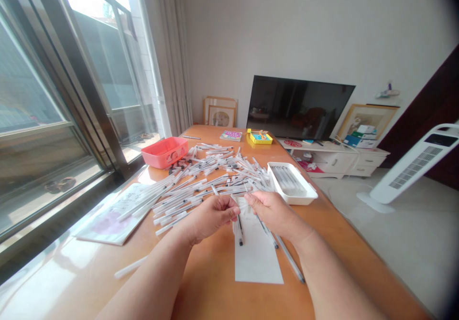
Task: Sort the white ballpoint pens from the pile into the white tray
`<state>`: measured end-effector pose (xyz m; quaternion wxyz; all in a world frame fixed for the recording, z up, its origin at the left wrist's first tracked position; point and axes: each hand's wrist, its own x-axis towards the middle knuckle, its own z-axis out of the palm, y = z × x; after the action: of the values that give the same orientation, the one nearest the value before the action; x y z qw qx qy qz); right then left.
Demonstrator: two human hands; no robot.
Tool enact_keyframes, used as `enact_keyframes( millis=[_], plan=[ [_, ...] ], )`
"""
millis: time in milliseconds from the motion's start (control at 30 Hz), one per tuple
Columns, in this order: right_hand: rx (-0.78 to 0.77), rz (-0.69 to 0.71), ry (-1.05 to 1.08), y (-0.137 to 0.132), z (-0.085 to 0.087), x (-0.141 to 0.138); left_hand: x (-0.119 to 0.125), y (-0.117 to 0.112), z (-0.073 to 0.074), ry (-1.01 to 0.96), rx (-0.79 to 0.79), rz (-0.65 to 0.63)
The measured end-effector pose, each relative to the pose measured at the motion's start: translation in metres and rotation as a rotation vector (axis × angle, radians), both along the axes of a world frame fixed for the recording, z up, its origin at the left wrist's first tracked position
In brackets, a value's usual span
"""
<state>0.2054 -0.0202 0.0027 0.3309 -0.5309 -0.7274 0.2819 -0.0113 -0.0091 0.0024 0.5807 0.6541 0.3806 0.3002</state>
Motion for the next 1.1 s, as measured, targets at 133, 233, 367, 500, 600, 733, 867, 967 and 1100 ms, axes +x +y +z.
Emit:
enact_keyframes(
  millis=[133, 233, 367, 500, 600, 733, 867, 967, 1100],
  plan=[
    [-0.008, 0.005, 0.032, -0.001, 0.006, 0.000, -0.001, 0.001, -0.001, -0.035, -0.024, 0.001],
    [0.047, 0.044, 0.030, -0.002, 0.009, 0.000, -0.001, 0.002, -0.003, -0.035, -0.029, 0.002],
    [0.078, 0.002, -0.018, 0.000, 0.002, -0.001, -0.001, 0.001, -0.004, 0.023, 0.031, 0.002],
    [0.023, -0.024, -0.014, 0.001, 0.001, 0.001, -0.001, -0.001, -0.001, 0.039, 0.028, 0.005],
    [0.002, 0.015, -0.007, -0.002, 0.007, 0.003, -0.002, -0.001, 0.001, 0.045, 0.014, -0.002],
    [0.052, 0.066, -0.042, -0.003, 0.009, 0.003, -0.002, -0.001, -0.002, 0.051, 0.012, 0.001],
    [0.053, 0.009, -0.050, 0.000, 0.002, 0.000, -0.001, 0.000, -0.004, 0.052, 0.058, 0.002],
    [-0.004, 0.011, -0.012, 0.001, 0.002, 0.001, -0.001, -0.001, -0.001, 0.060, 0.051, -0.001],
    [0.006, 0.069, -0.024, -0.002, 0.008, 0.003, -0.002, -0.003, 0.002, 0.072, 0.029, -0.020]
  ],
)
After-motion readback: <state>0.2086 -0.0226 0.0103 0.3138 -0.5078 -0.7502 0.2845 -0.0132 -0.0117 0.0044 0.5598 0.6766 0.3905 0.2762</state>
